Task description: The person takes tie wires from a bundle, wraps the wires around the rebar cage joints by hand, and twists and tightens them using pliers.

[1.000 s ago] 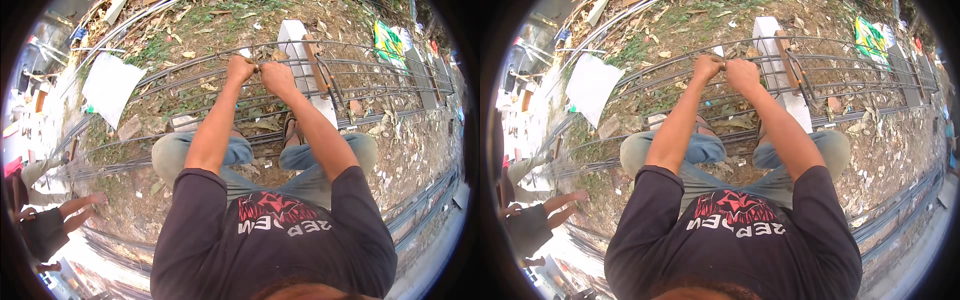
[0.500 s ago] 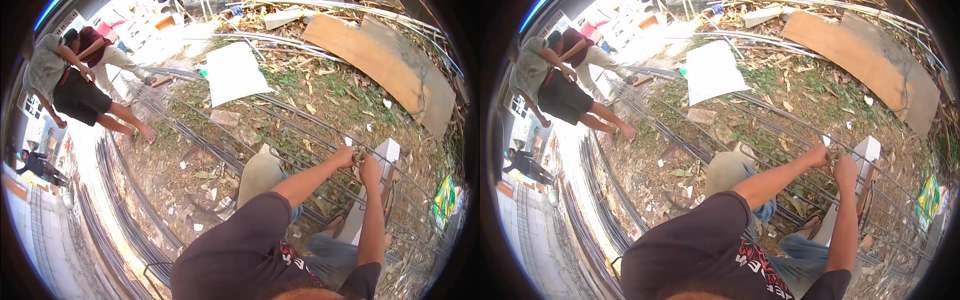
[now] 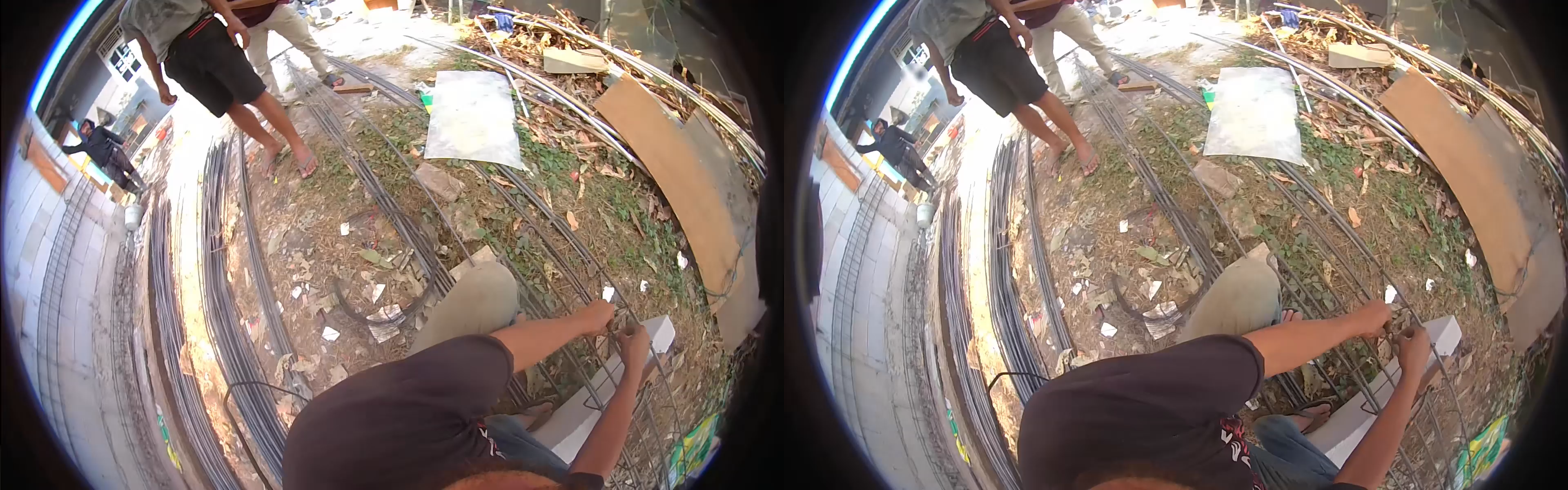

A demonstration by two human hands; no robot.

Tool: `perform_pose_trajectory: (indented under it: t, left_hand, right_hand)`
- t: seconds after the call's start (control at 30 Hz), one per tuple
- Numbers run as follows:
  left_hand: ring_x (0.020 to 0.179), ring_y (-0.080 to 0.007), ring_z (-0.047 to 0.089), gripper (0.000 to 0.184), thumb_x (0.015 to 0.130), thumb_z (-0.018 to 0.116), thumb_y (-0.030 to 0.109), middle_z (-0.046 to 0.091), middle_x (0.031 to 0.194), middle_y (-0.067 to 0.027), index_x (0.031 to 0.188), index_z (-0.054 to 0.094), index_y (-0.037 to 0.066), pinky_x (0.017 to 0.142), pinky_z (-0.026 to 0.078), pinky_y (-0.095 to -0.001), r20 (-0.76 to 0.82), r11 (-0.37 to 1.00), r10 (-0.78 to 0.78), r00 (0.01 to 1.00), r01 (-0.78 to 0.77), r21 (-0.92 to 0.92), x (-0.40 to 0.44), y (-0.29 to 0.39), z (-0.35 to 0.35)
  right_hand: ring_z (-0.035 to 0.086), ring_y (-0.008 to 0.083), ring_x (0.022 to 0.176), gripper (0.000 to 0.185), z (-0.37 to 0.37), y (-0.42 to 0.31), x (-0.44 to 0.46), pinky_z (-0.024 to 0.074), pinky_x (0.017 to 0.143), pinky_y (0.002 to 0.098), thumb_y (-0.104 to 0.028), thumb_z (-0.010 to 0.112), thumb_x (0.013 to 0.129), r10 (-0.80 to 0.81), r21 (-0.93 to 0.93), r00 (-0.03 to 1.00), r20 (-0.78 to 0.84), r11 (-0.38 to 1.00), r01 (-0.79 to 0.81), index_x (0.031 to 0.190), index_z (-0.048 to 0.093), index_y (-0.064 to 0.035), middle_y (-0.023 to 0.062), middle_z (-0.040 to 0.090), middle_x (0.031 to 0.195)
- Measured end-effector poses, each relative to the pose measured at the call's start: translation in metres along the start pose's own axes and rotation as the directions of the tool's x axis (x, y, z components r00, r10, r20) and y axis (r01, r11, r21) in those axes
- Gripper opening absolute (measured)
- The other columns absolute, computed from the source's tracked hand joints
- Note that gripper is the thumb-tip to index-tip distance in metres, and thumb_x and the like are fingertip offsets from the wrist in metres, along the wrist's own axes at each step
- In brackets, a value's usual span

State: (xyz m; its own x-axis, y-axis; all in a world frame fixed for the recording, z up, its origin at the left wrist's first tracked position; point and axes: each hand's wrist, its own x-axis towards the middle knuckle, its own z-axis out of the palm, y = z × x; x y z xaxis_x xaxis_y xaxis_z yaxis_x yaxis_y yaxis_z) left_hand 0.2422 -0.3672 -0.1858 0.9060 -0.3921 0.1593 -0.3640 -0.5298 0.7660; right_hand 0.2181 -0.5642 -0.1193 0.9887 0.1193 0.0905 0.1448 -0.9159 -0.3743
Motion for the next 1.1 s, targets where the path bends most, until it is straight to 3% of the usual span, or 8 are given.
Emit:
perform_pose_trajectory:
  t: [0.07,0.27,0.4,0.5,0.63,0.73,0.93,1.1]
  left_hand:
    - [0.077,-0.0406,0.071,0.007,0.062,0.076,0.009,0.071,0.074,-0.0212,0.067,0.075,0.005,0.071,0.058,-0.0488,-0.073,1.000,-0.013,0.997,0.012,-0.008,0.003,-0.005,0.011]
    - [0.079,-0.0399,0.072,0.026,0.067,0.080,0.027,0.070,0.071,-0.0209,0.065,0.073,0.002,0.071,0.057,-0.0507,0.103,0.990,-0.092,0.990,0.080,0.115,-0.008,0.036,-0.025]
    - [0.090,-0.0382,0.072,0.027,0.068,0.079,0.028,0.072,0.081,-0.0215,0.069,0.075,0.002,0.084,0.054,-0.0500,-0.019,0.989,-0.105,0.994,0.107,0.101,-0.007,0.031,-0.006]
    - [0.095,-0.0378,0.072,0.027,0.067,0.080,0.027,0.073,0.086,-0.0223,0.073,0.076,0.001,0.091,0.051,-0.0493,-0.064,0.981,-0.174,0.983,0.179,0.079,-0.004,0.026,0.005]
    - [0.095,-0.0384,0.071,0.024,0.065,0.080,0.023,0.072,0.087,-0.0221,0.074,0.075,0.001,0.092,0.050,-0.0486,-0.090,0.963,-0.258,0.962,0.263,0.051,-0.002,0.038,0.003]
    - [0.088,-0.0367,0.071,0.015,0.064,0.076,0.017,0.071,0.080,-0.0191,0.070,0.074,0.003,0.092,0.045,-0.0475,-0.187,0.970,-0.227,0.956,0.238,0.040,-0.009,0.051,-0.010]
    - [0.085,-0.0383,0.070,0.009,0.063,0.069,0.010,0.069,0.076,-0.0221,0.067,0.073,0.003,0.095,0.041,-0.0480,-0.084,0.966,-0.257,0.963,0.257,-0.005,-0.009,0.046,-0.016]
    - [0.087,-0.0391,0.071,0.019,0.071,0.071,0.020,0.074,0.084,-0.0208,0.076,0.077,0.003,0.096,0.041,-0.0481,0.033,0.966,-0.256,0.966,0.255,0.040,-0.002,0.035,-0.010]
  right_hand:
    - [0.067,0.0405,0.096,0.025,-0.015,-0.037,-0.018,0.0521,0.084,0.0473,-0.018,0.077,0.077,-0.025,-0.336,0.985,-0.168,0.941,-0.033,0.096,0.074,-0.0022,0.0211,0.069,0.095]
    - [0.067,0.0405,0.091,0.023,0.029,-0.004,-0.022,0.0505,0.081,0.0502,-0.021,0.072,0.088,0.056,-0.065,0.992,-0.110,0.996,-0.063,0.093,0.073,0.0019,0.0210,0.071,0.095]
    - [0.068,0.0407,0.081,0.050,0.042,0.023,-0.011,0.0490,0.075,0.0514,-0.037,0.055,0.103,0.146,0.082,0.971,0.191,0.983,-0.164,0.087,0.072,0.0068,0.0261,0.069,0.084]
    - [0.068,0.0400,0.078,0.060,0.069,0.052,-0.004,0.0483,0.072,0.0489,-0.042,0.046,0.107,0.102,0.152,0.986,0.130,0.981,-0.121,0.084,0.071,0.0074,0.0256,0.069,0.080]
    - [0.067,0.0396,0.085,0.052,0.036,-0.001,-0.022,0.0489,0.076,0.0513,-0.037,0.046,0.108,0.157,0.081,0.960,0.231,0.980,-0.180,0.088,0.069,0.0052,0.0227,0.070,0.090]
    - [0.066,0.0377,0.098,0.030,0.020,-0.052,-0.067,0.0496,0.084,0.0500,-0.027,0.053,0.106,0.065,-0.234,0.947,-0.316,0.961,-0.144,0.103,0.068,-0.0010,0.0211,0.069,0.115]
    - [0.058,0.0383,0.118,0.025,0.049,-0.068,-0.102,0.0476,0.096,0.0508,-0.024,0.062,0.099,0.119,-0.303,0.960,-0.252,0.933,-0.195,0.113,0.070,-0.0059,0.0140,0.064,0.121]
    - [0.067,0.0403,0.100,0.022,0.012,-0.095,-0.101,0.0514,0.089,0.0532,-0.024,0.062,0.094,0.227,-0.236,0.970,-0.085,0.941,-0.241,0.103,0.069,-0.0040,0.0186,0.071,0.104]
